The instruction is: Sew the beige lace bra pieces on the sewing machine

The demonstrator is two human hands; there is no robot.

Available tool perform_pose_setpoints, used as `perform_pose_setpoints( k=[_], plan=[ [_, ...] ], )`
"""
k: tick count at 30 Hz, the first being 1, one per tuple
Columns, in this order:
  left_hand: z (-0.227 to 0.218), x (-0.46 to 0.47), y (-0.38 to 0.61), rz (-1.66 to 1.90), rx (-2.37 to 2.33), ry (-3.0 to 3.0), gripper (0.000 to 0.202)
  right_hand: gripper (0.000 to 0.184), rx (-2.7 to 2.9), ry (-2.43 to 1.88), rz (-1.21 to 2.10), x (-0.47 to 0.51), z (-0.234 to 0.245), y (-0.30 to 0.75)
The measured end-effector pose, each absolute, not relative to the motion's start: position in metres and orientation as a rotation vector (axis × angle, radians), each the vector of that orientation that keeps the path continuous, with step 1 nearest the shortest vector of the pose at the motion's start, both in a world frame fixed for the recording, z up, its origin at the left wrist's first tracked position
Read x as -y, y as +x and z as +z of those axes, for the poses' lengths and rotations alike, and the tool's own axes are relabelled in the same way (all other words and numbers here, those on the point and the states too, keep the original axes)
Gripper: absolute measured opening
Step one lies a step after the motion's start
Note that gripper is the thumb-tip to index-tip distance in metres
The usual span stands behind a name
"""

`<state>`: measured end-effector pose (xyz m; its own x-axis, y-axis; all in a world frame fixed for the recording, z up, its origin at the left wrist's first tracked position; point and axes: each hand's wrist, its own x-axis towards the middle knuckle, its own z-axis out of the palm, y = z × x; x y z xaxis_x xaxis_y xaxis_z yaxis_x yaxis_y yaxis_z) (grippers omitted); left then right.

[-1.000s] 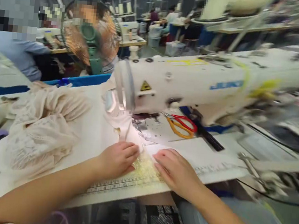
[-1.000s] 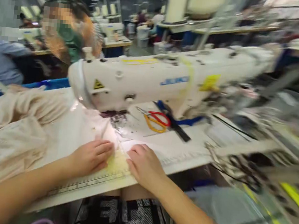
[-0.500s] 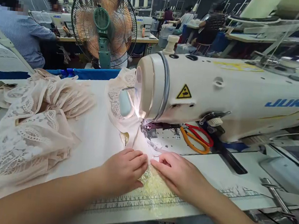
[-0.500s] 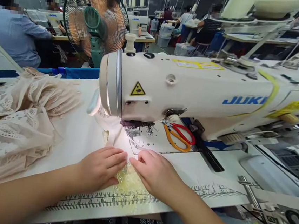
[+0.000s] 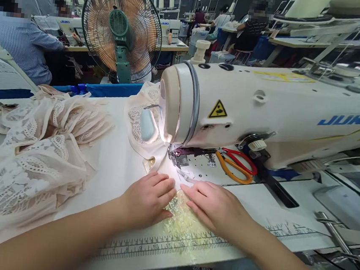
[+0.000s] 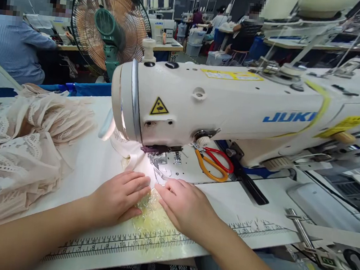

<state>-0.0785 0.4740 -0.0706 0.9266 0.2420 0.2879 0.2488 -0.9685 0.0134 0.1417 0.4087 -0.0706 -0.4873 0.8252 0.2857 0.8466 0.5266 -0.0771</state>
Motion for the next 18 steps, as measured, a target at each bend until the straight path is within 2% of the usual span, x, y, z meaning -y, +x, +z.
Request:
perform_pose_setpoints(
  k=[8,18],
  plan=[
    [-0.071,-0.477,-0.081,-0.389,0.438,-3.061,0.043,0.032,2.561,-1.432,-0.171,-0.422,-0.075,0.139],
    [-0.067,-0.495,-0.086,-0.288,0.508,-3.026,0.042,0.046,2.736,-1.853,0.012,-0.432,-0.049,0.116]
  ],
)
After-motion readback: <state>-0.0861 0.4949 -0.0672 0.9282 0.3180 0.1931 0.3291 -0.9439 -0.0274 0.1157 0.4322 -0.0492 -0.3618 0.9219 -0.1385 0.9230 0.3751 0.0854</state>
